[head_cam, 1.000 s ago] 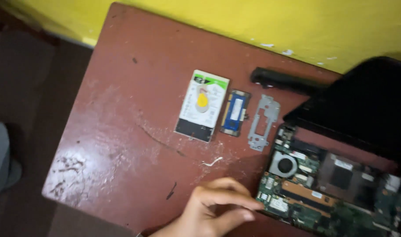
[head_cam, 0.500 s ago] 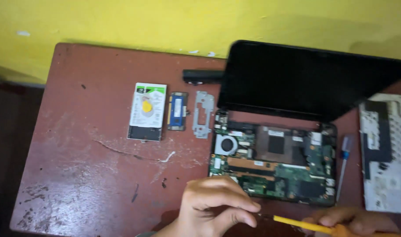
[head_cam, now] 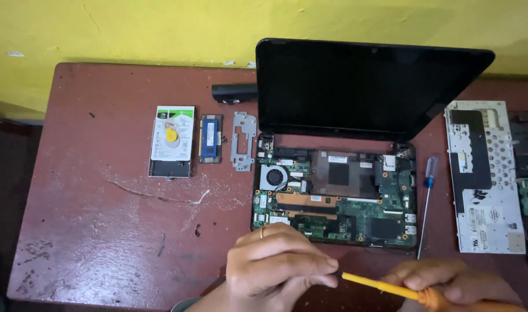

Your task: Disassembling a laptop by removing screws and disconnecting internal cables.

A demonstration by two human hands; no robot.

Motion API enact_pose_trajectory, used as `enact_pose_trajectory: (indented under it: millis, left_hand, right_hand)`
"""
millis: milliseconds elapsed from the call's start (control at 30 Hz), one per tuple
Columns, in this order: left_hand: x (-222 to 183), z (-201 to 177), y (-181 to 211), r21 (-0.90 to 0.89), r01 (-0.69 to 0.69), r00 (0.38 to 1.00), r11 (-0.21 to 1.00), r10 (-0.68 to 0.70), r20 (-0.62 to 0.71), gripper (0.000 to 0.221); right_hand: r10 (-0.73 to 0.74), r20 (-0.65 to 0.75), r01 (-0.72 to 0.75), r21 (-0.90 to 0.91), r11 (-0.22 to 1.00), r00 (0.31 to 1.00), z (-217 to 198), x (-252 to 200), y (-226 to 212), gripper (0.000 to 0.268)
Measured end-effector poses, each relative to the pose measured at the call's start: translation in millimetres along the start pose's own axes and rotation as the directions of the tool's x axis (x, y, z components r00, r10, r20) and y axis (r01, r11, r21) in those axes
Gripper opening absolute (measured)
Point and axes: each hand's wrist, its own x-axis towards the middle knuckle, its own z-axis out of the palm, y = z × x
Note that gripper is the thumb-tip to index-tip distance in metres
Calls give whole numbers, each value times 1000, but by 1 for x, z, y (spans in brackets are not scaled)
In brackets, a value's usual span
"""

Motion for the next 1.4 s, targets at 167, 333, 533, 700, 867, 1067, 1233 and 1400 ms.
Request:
enact_pose_trajectory:
  millis: [167, 333, 533, 700, 867, 1067, 1233, 1400]
  left_hand:
    - [5, -3, -3, 225, -206, 979, 952, 201, 44, 4]
    - [14, -17, -3, 301, -324, 945, 897, 288, 157, 14]
    - [18, -30, -5, 251, -292, 932, 923, 216, 291, 12]
    - [6, -32, -20, 282, -261, 949, 923, 191, 251, 26]
    - [4, -36, -25, 267, -247, 961, 931, 199, 192, 30]
    - [0, -33, -26, 177, -180, 981, 968, 164, 105, 26]
    - [-9, -30, -27, -102, 0, 999, 995, 4, 32, 14]
    - [-17, -23, -32, -326, 127, 987, 937, -152, -52, 20]
  right_hand:
    - [16, 291, 39, -182, 982, 957, -35, -14, 12, 34]
    - [296, -17, -259, -531, 807, 955, 12, -17, -2, 35]
    - [338, 46, -268, -512, 816, 940, 17, 7, -11, 36]
    - [-41, 220, 126, -392, 911, 975, 13, 18, 5, 19]
    - [-10, 239, 62, -212, 975, 971, 16, 25, 6, 30]
    - [-6, 84, 39, -391, 920, 996, 32, 26, 3, 52]
    - [3, 95, 21, -256, 966, 995, 24, 18, 9, 37]
    - [-145, -40, 126, -313, 941, 989, 39, -8, 32, 13]
